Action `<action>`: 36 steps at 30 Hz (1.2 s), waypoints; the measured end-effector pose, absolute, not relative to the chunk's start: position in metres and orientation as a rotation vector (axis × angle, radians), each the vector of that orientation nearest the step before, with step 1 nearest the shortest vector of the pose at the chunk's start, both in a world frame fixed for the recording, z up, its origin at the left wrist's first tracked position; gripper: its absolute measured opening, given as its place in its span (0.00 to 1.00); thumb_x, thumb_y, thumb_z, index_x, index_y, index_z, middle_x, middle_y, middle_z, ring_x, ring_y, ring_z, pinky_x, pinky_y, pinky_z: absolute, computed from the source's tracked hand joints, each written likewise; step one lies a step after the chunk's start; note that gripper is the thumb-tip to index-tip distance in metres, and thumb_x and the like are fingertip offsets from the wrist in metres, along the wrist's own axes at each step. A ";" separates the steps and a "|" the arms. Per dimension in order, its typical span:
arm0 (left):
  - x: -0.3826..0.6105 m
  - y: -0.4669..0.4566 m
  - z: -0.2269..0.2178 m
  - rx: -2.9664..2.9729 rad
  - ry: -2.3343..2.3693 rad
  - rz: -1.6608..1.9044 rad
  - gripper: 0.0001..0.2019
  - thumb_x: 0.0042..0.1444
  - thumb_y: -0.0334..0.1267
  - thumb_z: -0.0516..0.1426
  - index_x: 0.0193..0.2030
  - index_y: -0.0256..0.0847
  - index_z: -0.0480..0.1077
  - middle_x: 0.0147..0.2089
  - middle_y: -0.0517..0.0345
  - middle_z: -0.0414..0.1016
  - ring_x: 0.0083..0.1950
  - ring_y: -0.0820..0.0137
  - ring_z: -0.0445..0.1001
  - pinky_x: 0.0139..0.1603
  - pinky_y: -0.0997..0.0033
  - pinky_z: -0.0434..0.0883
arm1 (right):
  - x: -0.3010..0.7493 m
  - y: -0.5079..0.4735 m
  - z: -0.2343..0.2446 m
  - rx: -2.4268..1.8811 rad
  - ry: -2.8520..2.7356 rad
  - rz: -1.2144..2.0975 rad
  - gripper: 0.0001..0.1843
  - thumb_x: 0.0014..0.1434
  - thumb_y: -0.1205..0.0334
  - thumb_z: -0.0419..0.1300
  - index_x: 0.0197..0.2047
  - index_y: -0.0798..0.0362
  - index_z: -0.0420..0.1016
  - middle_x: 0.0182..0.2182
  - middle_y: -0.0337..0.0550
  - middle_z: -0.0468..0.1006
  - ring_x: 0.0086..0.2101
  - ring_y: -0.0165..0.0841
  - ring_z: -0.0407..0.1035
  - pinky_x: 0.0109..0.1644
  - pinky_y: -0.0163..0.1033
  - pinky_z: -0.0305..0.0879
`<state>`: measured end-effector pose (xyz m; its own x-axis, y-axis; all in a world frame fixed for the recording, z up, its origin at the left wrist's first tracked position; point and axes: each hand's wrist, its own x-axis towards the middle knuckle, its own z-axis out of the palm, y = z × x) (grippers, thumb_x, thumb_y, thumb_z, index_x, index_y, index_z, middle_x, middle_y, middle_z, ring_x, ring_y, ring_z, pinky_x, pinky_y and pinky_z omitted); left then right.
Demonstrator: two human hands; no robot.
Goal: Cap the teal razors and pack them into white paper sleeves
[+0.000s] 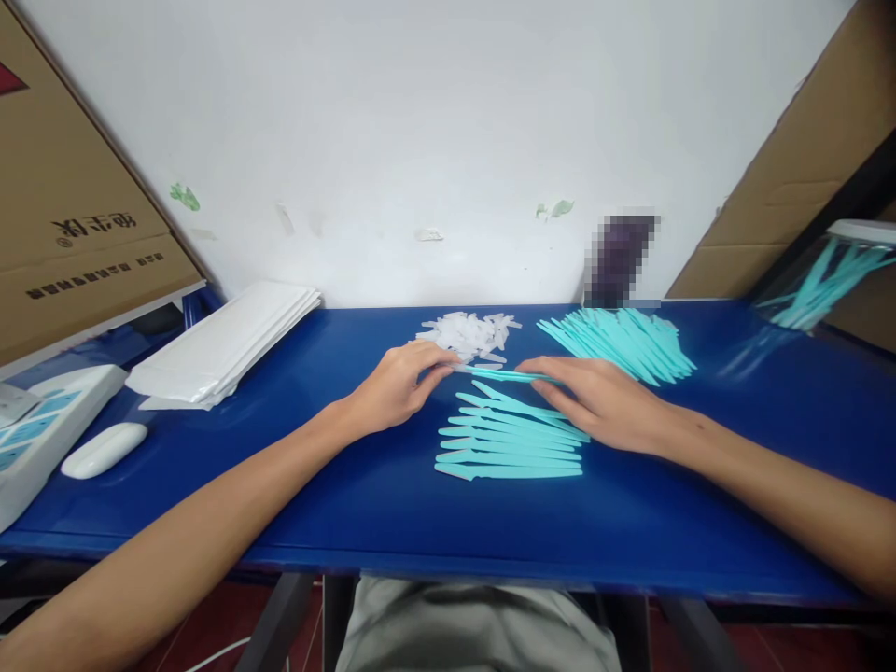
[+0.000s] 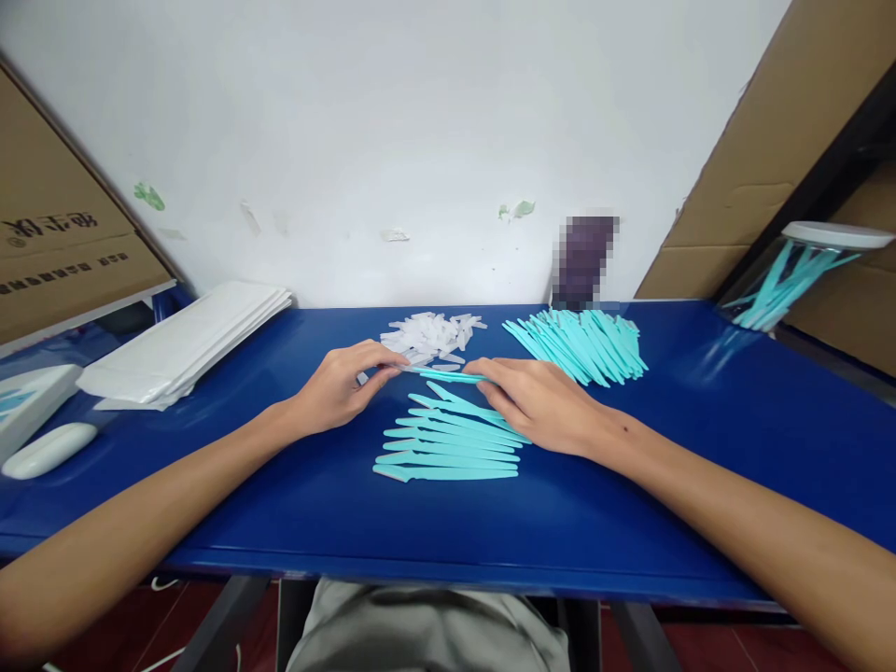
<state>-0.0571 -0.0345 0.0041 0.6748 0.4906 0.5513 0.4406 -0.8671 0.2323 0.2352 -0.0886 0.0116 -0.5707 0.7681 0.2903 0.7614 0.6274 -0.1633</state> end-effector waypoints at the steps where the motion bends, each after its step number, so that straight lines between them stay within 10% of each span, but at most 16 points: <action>1: -0.057 -0.035 0.004 2.794 0.778 0.987 0.10 0.69 0.36 0.52 0.49 0.40 0.73 0.45 0.53 0.81 0.47 0.67 0.78 0.48 0.67 0.74 | 0.235 -0.089 0.012 -1.221 -2.519 0.031 0.22 0.71 0.56 0.44 0.60 0.52 0.71 0.48 0.49 0.81 0.42 0.43 0.77 0.43 0.46 0.71; 12: -0.051 -0.042 0.002 2.220 0.763 1.130 0.09 0.61 0.41 0.62 0.39 0.37 0.71 0.37 0.54 0.80 0.34 0.71 0.79 0.38 0.72 0.78 | 0.232 -0.092 0.015 -1.182 -2.503 0.152 0.23 0.72 0.54 0.42 0.58 0.52 0.71 0.46 0.49 0.81 0.41 0.41 0.76 0.43 0.45 0.69; 18: -0.050 -0.042 0.001 2.010 0.721 1.082 0.11 0.57 0.41 0.65 0.35 0.36 0.71 0.43 0.47 0.81 0.46 0.64 0.81 0.49 0.62 0.80 | 0.231 -0.091 0.016 -1.173 -2.475 0.190 0.23 0.72 0.53 0.43 0.58 0.51 0.72 0.43 0.48 0.82 0.38 0.40 0.76 0.41 0.44 0.69; 36: -0.050 -0.040 -0.003 2.011 0.793 0.996 0.10 0.54 0.39 0.67 0.35 0.35 0.74 0.40 0.49 0.82 0.41 0.66 0.82 0.45 0.65 0.81 | 0.235 -0.091 0.015 -1.159 -2.528 0.326 0.21 0.72 0.53 0.43 0.58 0.49 0.70 0.39 0.45 0.82 0.35 0.38 0.75 0.40 0.42 0.66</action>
<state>-0.0501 -0.0395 -0.0031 0.5068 0.7740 0.3795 0.1971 -0.5326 0.8231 0.2349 -0.0906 0.0149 -0.6095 0.7648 0.2088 0.6868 0.6409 -0.3429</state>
